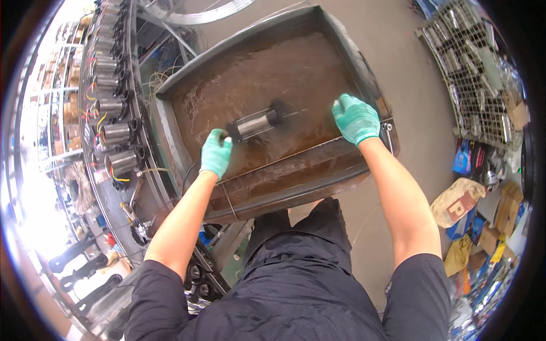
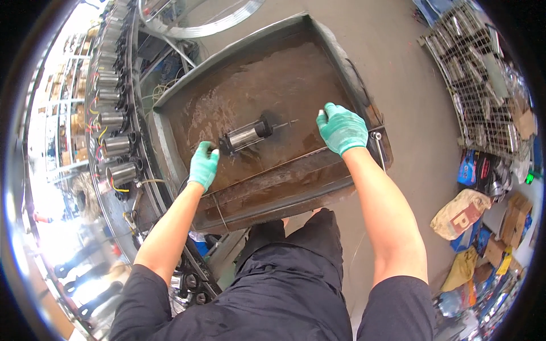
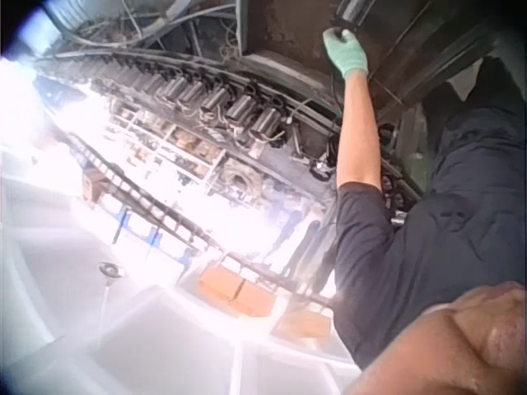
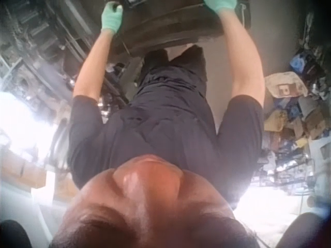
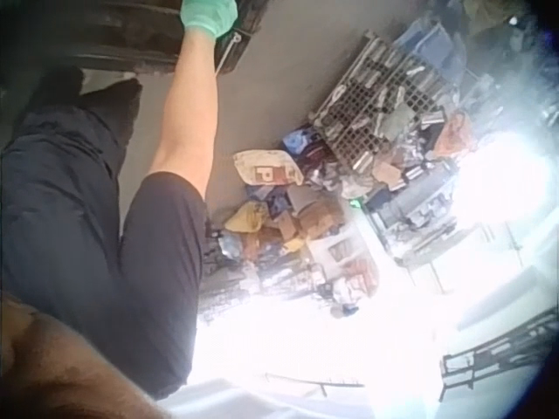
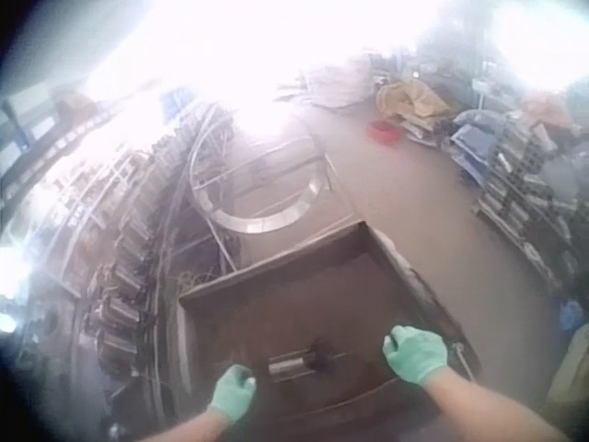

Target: The person submerges an electronic pump into a tank of water, rotates it to different sides, and lifts it back out to place it with others on a workbench.

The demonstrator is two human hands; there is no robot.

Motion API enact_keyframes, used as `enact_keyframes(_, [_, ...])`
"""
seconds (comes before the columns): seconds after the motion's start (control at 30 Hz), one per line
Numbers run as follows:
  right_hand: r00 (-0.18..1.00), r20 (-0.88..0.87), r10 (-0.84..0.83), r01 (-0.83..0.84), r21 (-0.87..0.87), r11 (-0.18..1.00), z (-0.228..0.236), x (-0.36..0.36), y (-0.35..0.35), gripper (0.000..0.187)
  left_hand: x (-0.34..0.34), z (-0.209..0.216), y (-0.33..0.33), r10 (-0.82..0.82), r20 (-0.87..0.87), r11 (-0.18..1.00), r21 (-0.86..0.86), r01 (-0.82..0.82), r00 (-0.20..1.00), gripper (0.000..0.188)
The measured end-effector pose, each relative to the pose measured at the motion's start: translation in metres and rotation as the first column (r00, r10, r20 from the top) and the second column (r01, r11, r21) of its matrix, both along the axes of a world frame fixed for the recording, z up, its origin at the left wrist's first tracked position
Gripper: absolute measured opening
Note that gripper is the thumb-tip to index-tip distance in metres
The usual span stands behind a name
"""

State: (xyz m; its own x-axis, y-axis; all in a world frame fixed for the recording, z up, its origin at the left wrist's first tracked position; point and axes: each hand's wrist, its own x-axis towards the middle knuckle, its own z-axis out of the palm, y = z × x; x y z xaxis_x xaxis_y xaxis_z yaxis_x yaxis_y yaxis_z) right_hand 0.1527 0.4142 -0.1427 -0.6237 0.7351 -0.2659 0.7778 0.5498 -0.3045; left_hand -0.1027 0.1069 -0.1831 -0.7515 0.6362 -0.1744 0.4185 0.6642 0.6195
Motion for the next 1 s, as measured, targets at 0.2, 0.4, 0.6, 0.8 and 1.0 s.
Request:
enact_keyframes(0.2, [0.995,-0.102,0.017,-0.016,0.013,1.0,-0.01,0.006,0.003,0.03,0.029,-0.011,0.126,0.156,0.316,0.953,-0.297,-0.058,0.936,0.028])
enact_keyframes(0.4, [0.992,-0.116,-0.043,0.038,-0.041,0.998,-0.005,0.009,0.001,0.03,0.039,-0.006,0.176,0.466,0.561,0.857,-0.477,-0.193,0.684,0.026])
enact_keyframes(0.6, [0.983,-0.183,-0.029,0.01,-0.105,0.994,-0.007,0.012,0.002,0.029,0.046,-0.026,0.163,0.501,0.615,0.865,-0.332,-0.376,0.609,0.042])
enact_keyframes(0.8, [0.979,-0.202,-0.021,0.004,-0.084,0.996,-0.011,0.013,0.001,0.028,0.041,-0.019,0.134,0.457,0.625,0.889,-0.298,-0.348,0.632,0.048])
enact_keyframes(1.0, [0.979,-0.201,-0.019,0.001,-0.087,0.996,-0.008,0.012,0.002,0.027,0.048,-0.015,0.111,0.47,0.595,0.876,-0.223,-0.429,0.652,0.022])
